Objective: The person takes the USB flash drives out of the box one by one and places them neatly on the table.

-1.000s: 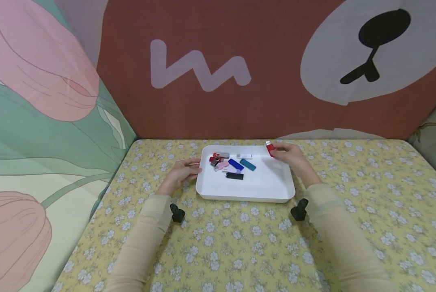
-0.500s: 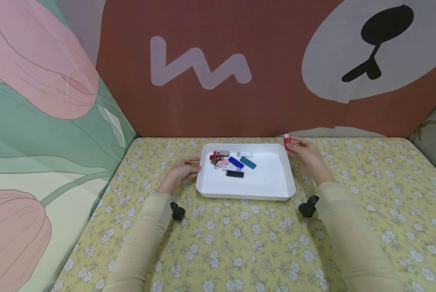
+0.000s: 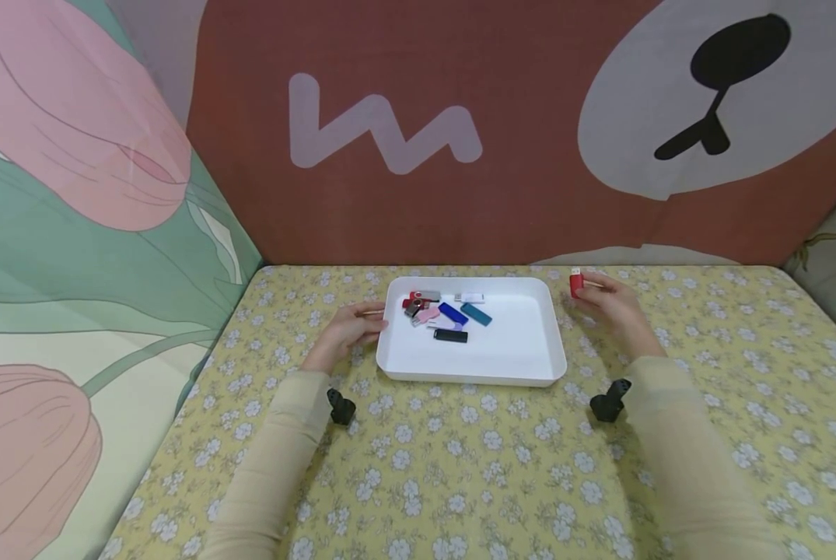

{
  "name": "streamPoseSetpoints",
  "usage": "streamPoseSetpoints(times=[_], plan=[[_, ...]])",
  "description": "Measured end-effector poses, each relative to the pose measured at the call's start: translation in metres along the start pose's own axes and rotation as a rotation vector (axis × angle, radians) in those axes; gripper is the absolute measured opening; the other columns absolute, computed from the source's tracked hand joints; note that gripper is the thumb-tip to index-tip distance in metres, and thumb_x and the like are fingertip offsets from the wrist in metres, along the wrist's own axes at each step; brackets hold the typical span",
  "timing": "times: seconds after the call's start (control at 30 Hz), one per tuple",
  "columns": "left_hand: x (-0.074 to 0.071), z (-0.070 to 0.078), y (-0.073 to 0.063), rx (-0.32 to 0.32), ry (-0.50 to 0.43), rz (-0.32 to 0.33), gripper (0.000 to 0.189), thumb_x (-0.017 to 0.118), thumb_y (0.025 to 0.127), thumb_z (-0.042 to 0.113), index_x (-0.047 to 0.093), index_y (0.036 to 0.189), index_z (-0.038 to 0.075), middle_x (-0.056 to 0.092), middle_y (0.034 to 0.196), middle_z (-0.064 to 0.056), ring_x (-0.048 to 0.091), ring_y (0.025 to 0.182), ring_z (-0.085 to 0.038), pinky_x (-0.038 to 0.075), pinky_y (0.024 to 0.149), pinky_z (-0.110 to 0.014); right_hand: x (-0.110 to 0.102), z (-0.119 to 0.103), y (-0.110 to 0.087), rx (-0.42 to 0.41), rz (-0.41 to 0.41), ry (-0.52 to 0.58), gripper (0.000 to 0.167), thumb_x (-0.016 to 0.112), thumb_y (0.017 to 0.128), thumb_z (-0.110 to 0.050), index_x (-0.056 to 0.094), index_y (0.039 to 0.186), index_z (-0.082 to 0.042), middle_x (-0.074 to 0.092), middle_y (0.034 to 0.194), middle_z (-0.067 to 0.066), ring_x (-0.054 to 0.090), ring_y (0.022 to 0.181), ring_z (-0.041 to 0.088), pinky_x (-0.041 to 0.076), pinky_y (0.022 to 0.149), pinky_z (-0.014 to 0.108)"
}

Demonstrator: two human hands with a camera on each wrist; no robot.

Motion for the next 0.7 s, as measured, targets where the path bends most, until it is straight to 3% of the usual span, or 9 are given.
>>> streamPoseSetpoints(times=[0.2, 0.3, 0.47, 0.7], plan=[[0.001, 0.003, -0.003, 0.014, -0.002, -0.005, 0.048, 0.062, 0.091, 0.004, 0.051, 0.137, 0.007, 0.057, 0.135, -0.015, 0.064, 0.112, -0.023, 0.054, 0.090, -0.028, -0.006, 0.005, -0.001, 0.031, -0.026, 0.061, 0.073, 0.059, 0.093, -0.011, 0.017, 0.153, -0.005, 0.052, 0.102, -0.008, 0.064, 0.084, -0.005, 0.050, 0.091, 0.016], [0.001, 0.000, 0.000, 0.001, 0.003, 0.002, 0.048, 0.059, 0.092, 0.003, 0.049, 0.139, 0.008, 0.053, 0.139, -0.015, 0.059, 0.119, -0.026, 0.053, 0.091, -0.027, -0.009, 0.008, 0.000, 0.035, -0.040, 0.095, 0.076, 0.059, 0.093, -0.007, 0.013, 0.153, -0.004, 0.060, 0.094, -0.014, 0.065, 0.082, -0.004, 0.052, 0.085, 0.015], [0.001, -0.001, 0.001, -0.013, 0.009, 0.015, 0.048, 0.059, 0.093, 0.002, 0.049, 0.139, 0.009, 0.054, 0.138, -0.016, 0.059, 0.119, -0.027, 0.055, 0.081, -0.021, -0.014, 0.012, 0.002, 0.041, -0.050, 0.109, 0.076, 0.056, 0.093, -0.003, 0.010, 0.153, -0.001, 0.066, 0.083, -0.015, 0.066, 0.079, -0.003, 0.054, 0.075, 0.013], [0.001, 0.000, -0.001, -0.017, -0.003, 0.018, 0.048, 0.060, 0.092, 0.002, 0.050, 0.139, 0.010, 0.055, 0.137, -0.016, 0.065, 0.107, -0.020, 0.056, 0.078, -0.020, -0.020, 0.020, 0.002, 0.065, -0.022, 0.025, 0.072, 0.056, 0.095, -0.006, 0.014, 0.153, -0.003, 0.062, 0.083, -0.018, 0.062, 0.078, -0.007, 0.052, 0.073, 0.010]])
Point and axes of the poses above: each hand's wrist, its own y-axis towards the middle knuckle, its own x-axis out of the palm, z = x × y, the point moved 9 cm from there along y, towards the middle knuckle
